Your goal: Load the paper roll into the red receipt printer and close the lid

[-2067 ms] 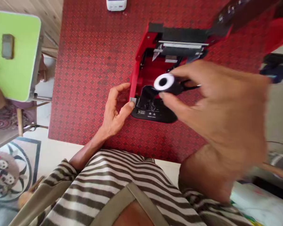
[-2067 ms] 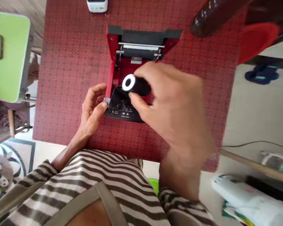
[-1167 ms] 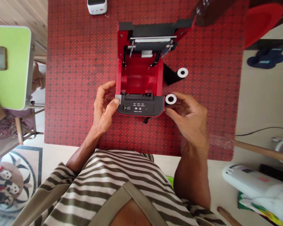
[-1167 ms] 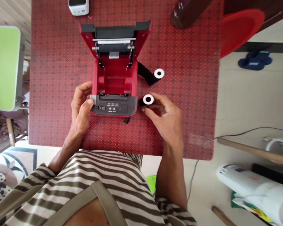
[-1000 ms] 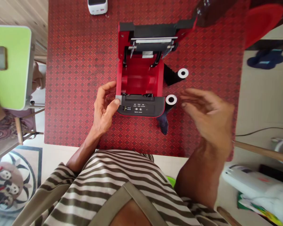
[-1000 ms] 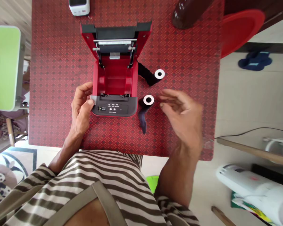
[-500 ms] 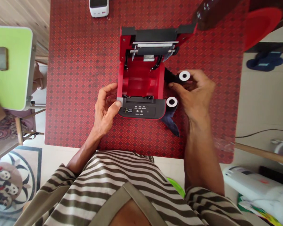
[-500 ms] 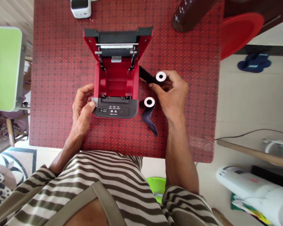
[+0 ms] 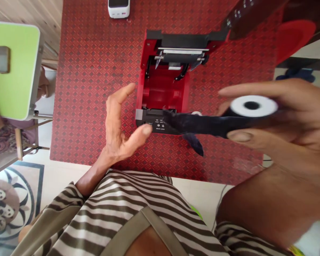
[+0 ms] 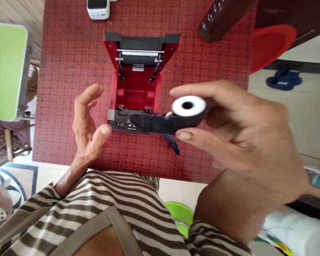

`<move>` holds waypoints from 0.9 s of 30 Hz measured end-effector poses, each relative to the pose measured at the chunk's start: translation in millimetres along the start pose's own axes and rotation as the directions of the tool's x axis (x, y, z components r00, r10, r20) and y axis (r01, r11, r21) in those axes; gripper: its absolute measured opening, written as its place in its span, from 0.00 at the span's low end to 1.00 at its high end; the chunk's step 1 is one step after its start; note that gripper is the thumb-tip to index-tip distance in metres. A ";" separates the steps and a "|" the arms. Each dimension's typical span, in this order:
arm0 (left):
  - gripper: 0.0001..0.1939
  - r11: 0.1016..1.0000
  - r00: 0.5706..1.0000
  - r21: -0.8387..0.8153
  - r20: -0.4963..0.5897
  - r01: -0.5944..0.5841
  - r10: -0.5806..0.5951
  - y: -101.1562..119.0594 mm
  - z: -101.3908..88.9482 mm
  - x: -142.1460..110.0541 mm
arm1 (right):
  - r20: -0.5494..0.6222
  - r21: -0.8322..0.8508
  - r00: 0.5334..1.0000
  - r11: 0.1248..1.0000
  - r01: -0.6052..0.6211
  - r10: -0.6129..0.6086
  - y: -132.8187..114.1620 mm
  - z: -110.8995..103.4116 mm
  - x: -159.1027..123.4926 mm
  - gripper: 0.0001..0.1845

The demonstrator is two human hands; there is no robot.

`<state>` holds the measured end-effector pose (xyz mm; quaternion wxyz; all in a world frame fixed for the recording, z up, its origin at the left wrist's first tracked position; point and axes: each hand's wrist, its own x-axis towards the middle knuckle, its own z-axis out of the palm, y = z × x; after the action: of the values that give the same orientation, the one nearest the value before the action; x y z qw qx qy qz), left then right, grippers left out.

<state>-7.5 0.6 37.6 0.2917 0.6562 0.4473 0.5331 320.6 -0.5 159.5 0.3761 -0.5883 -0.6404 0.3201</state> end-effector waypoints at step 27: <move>0.11 0.903 0.950 0.309 0.187 -0.299 0.250 34.9 -3.9 22.1 | 0.291 -0.413 0.940 0.863 0.290 -0.177 10.1 99.7 48.9 0.04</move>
<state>-0.9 5.1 78.3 0.1296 0.7891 0.4119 0.4369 238.9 52.4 104.9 0.1846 -0.5329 -0.8049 0.1847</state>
